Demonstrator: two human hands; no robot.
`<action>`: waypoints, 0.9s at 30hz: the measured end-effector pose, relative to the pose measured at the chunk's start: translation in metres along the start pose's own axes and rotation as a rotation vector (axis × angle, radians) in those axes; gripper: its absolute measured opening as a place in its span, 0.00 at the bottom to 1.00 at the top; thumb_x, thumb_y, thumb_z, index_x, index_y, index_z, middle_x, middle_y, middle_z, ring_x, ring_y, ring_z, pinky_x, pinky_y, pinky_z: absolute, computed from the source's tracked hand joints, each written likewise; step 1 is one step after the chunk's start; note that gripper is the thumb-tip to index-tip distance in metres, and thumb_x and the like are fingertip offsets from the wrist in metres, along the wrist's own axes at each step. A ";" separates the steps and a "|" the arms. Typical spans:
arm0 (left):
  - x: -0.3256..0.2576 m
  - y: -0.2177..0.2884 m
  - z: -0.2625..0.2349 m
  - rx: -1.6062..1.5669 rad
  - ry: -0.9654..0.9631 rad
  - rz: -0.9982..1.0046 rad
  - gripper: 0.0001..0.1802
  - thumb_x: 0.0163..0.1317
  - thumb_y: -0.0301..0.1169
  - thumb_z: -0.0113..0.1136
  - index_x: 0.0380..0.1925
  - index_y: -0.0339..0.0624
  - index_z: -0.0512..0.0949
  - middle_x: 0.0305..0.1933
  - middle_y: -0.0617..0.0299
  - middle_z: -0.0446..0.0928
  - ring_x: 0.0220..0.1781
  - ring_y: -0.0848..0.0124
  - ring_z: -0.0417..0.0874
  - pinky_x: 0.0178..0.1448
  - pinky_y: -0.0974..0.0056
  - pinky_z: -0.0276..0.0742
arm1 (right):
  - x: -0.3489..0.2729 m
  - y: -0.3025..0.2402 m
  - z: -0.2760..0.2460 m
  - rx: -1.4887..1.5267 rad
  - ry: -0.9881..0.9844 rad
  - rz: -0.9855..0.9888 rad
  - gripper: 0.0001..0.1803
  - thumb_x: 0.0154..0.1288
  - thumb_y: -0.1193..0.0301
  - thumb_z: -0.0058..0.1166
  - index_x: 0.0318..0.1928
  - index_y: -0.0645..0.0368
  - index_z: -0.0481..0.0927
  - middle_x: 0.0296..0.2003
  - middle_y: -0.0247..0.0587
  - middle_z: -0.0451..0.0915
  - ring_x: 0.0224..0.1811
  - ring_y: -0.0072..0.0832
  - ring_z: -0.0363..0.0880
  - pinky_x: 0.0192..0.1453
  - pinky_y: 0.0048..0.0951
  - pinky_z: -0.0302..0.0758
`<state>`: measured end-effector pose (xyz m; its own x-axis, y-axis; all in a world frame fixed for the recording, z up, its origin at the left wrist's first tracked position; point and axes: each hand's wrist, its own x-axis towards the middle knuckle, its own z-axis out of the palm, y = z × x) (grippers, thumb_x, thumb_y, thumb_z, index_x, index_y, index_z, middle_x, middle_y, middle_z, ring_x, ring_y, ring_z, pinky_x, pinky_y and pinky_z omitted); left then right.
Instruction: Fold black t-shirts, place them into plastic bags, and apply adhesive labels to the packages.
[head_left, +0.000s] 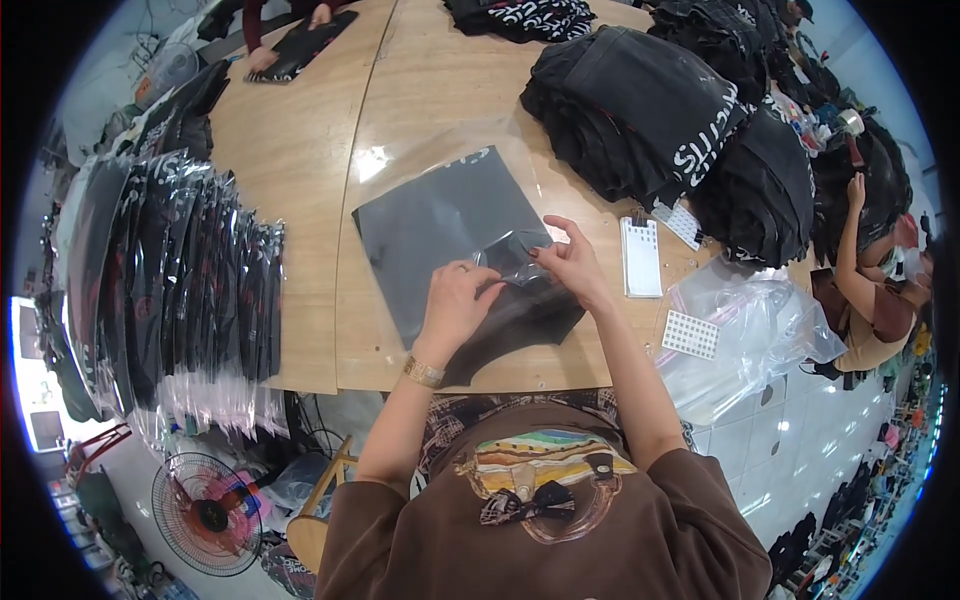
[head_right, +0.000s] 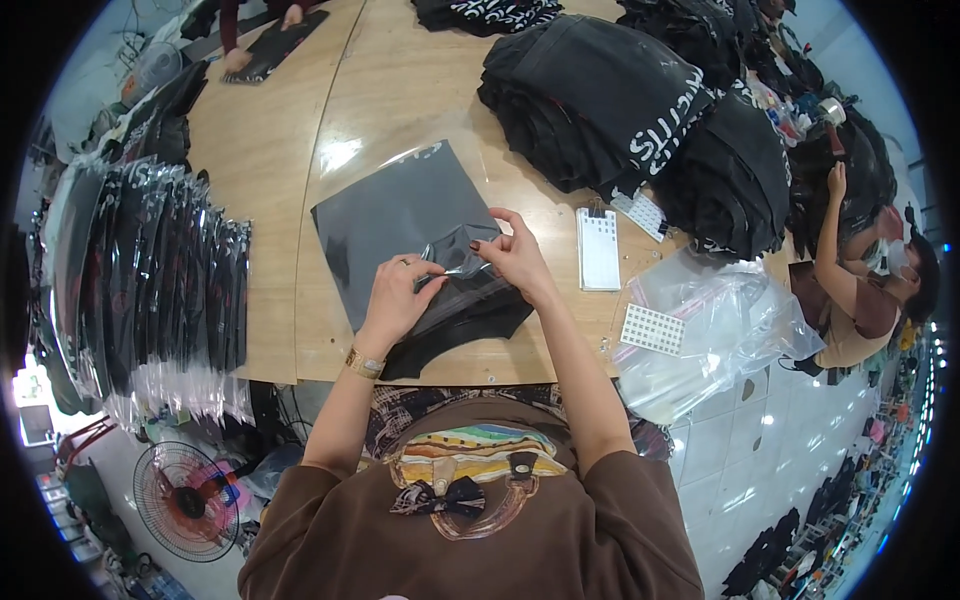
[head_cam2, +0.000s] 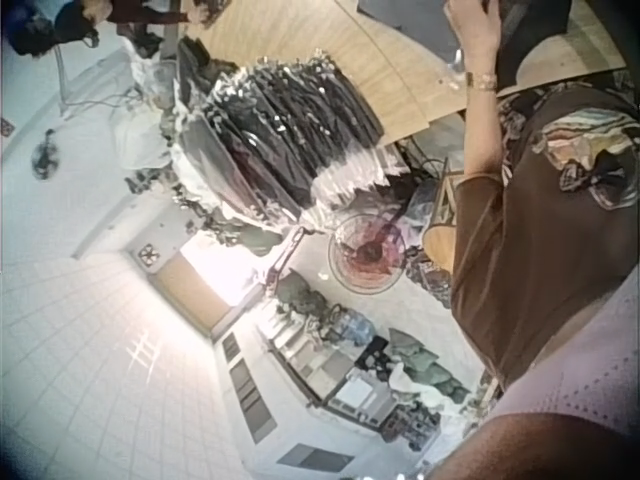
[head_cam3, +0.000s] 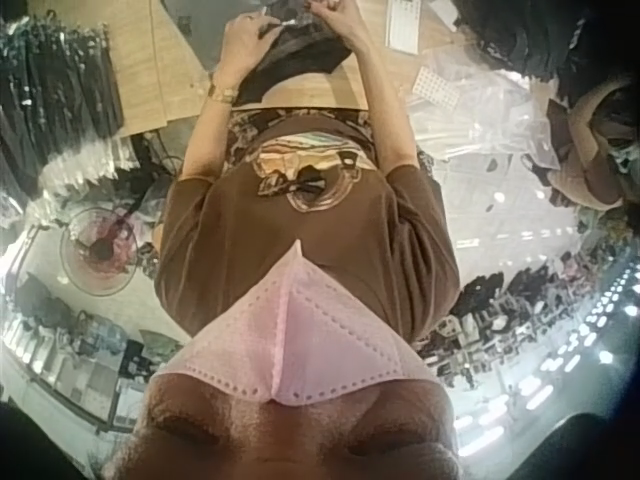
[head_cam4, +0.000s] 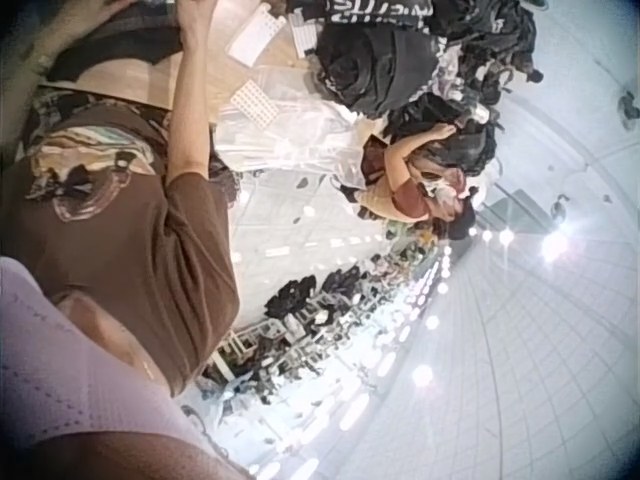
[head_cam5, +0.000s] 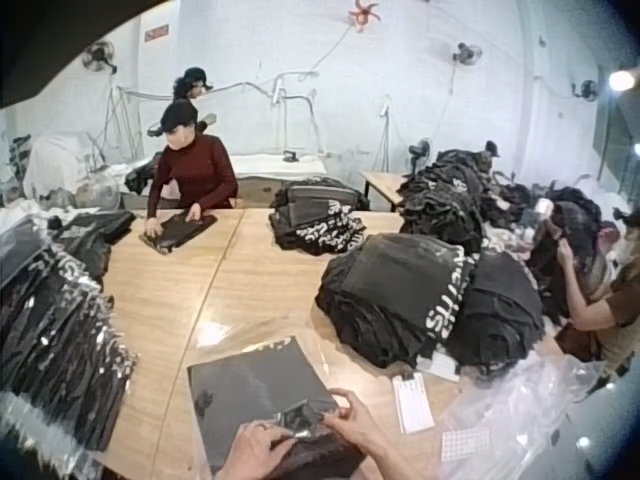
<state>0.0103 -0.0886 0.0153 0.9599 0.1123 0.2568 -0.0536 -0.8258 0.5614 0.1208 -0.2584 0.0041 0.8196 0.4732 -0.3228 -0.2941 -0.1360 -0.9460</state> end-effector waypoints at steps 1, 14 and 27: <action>0.004 0.002 -0.002 -0.143 -0.042 -0.093 0.09 0.51 0.30 0.62 0.33 0.41 0.80 0.31 0.56 0.78 0.41 0.59 0.77 0.46 0.58 0.70 | 0.001 0.002 -0.002 0.032 0.001 -0.012 0.32 0.55 0.74 0.59 0.59 0.59 0.59 0.20 0.31 0.74 0.19 0.13 0.66 0.21 0.17 0.61; 0.024 -0.006 0.002 0.136 0.183 0.080 0.02 0.55 0.23 0.52 0.29 0.41 0.71 0.35 0.54 0.76 0.33 0.57 0.78 0.36 0.58 0.74 | 0.002 0.019 0.013 -0.434 0.123 -0.349 0.40 0.48 0.77 0.59 0.63 0.55 0.57 0.48 0.52 0.68 0.23 0.23 0.73 0.31 0.23 0.73; 0.011 -0.004 0.025 0.282 0.136 0.254 0.13 0.50 0.21 0.53 0.35 0.47 0.80 0.43 0.58 0.74 0.43 0.62 0.73 0.45 0.61 0.68 | -0.018 -0.002 0.027 -0.815 0.256 -0.371 0.37 0.53 0.82 0.47 0.64 0.54 0.53 0.44 0.57 0.68 0.34 0.50 0.75 0.41 0.41 0.72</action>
<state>0.0280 -0.0977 -0.0035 0.8796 -0.0578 0.4723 -0.1884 -0.9538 0.2342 0.0937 -0.2431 0.0124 0.9041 0.4156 0.0998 0.3651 -0.6298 -0.6856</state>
